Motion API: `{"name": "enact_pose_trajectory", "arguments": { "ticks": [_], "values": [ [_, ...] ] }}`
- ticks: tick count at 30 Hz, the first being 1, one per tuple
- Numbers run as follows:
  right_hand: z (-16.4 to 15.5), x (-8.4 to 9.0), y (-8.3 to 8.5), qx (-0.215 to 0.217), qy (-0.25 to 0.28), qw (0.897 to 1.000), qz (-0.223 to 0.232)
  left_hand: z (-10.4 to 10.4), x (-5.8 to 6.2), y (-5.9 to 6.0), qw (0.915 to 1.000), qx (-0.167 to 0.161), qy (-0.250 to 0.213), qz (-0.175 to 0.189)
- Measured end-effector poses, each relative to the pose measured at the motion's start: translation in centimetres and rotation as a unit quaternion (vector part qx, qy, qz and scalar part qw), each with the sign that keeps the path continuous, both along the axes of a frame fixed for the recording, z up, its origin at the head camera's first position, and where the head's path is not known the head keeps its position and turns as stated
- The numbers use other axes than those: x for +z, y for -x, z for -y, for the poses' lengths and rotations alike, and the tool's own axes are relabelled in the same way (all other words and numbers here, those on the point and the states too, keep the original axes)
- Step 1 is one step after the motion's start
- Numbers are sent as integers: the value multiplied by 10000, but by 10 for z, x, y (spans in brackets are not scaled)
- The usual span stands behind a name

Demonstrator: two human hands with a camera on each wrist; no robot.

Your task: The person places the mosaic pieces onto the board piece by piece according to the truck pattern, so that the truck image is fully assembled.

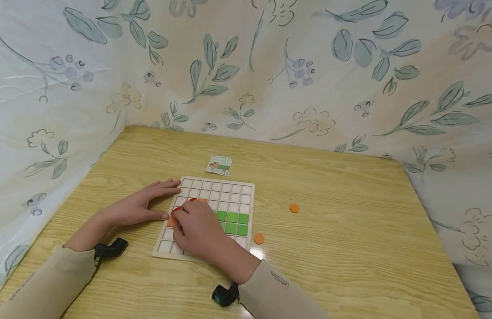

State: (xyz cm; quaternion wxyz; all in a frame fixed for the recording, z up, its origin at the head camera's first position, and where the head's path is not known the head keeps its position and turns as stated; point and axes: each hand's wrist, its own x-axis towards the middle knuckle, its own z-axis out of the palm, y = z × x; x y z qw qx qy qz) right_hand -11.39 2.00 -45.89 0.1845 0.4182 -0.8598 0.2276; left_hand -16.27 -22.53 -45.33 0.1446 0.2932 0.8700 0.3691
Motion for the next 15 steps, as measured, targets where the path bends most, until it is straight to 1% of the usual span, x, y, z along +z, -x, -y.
{"name": "enact_pose_trajectory", "arguments": {
  "ticks": [6, 9, 15],
  "values": [
    [-13, 3, -6, -41, -46, 10000, -34, 2, 0, 0, 10000, -64, 12, -23],
    [-21, 4, -8, -100, -102, 9999, 15, 3, 0, -1, 10000, -23, 17, 5],
    [-42, 4, -13, -238, -118, 9996, -28, 1, 1, -2, 9999, 55, 71, 125]
  ]
}}
